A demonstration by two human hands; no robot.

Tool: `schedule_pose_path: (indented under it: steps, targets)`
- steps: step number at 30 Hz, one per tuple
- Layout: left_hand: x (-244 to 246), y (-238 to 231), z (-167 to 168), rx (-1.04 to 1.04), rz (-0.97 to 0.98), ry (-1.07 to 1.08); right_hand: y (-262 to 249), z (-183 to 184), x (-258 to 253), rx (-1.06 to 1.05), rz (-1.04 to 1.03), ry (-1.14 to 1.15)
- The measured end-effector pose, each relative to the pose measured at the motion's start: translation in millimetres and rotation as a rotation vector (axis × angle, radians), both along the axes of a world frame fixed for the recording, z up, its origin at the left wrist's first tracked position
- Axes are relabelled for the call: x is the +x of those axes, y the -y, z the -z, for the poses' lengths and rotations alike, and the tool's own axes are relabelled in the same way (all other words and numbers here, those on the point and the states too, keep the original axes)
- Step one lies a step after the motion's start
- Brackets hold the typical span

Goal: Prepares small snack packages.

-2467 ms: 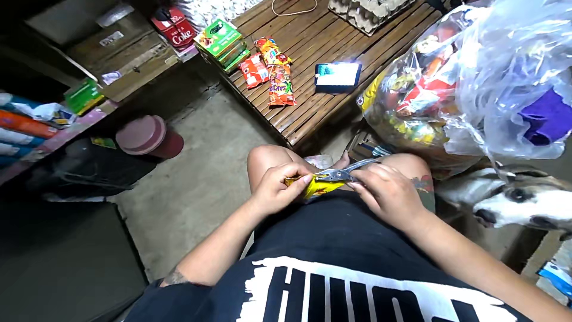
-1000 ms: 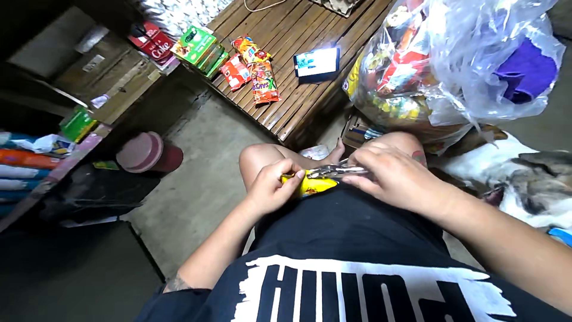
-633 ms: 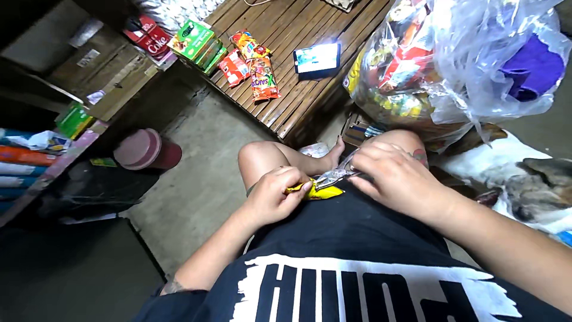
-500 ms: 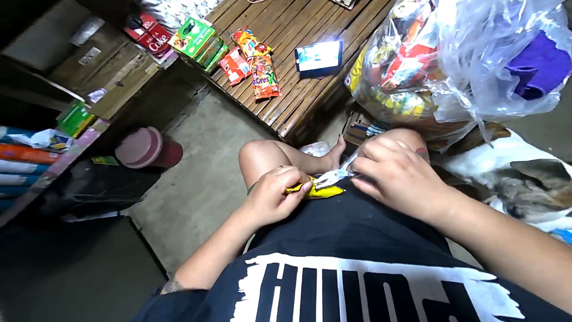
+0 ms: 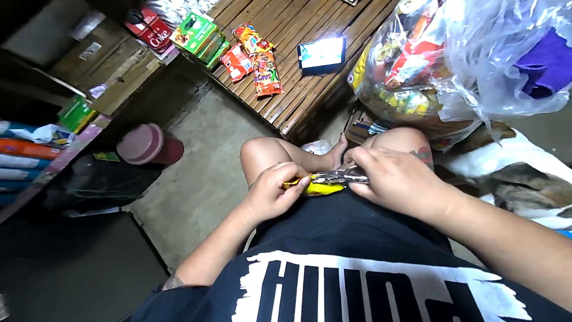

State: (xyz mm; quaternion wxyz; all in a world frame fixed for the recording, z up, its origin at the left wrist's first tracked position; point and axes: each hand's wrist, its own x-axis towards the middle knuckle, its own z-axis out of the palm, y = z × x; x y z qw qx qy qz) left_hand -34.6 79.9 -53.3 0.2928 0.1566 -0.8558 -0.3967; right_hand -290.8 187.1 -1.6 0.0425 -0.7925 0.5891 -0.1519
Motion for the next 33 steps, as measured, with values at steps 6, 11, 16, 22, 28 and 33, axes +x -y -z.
schedule_pose_path:
  steps: [6, 11, 16, 22, 28, 33]
  targets:
    - [-0.4, 2.1, 0.4, 0.055, 0.014, -0.033, -0.3, 0.5, 1.0, -0.036, -0.019, -0.012]
    - [1.0, 3.9, 1.5, 0.08, 0.011, -0.027, -1.2, -2.6, -0.7, -0.044, -0.025, 0.026]
    - [1.6, 5.1, 0.2, 0.089, 0.002, -0.019, -1.8, -4.9, -2.2, -0.068, -0.078, 0.033]
    - [0.9, 3.4, 3.2, 0.078, -0.038, -0.025, -3.7, -8.2, -1.2, 0.014, -0.077, -0.037]
    - [-3.5, 6.3, -1.1, -0.072, 0.018, 0.123, 3.8, -21.0, 5.0, -0.032, -0.116, -0.149]
    - [-4.6, 5.9, -2.6, -0.171, 0.005, 0.122, 0.8, -30.3, 13.9, -0.196, -0.141, -0.286]
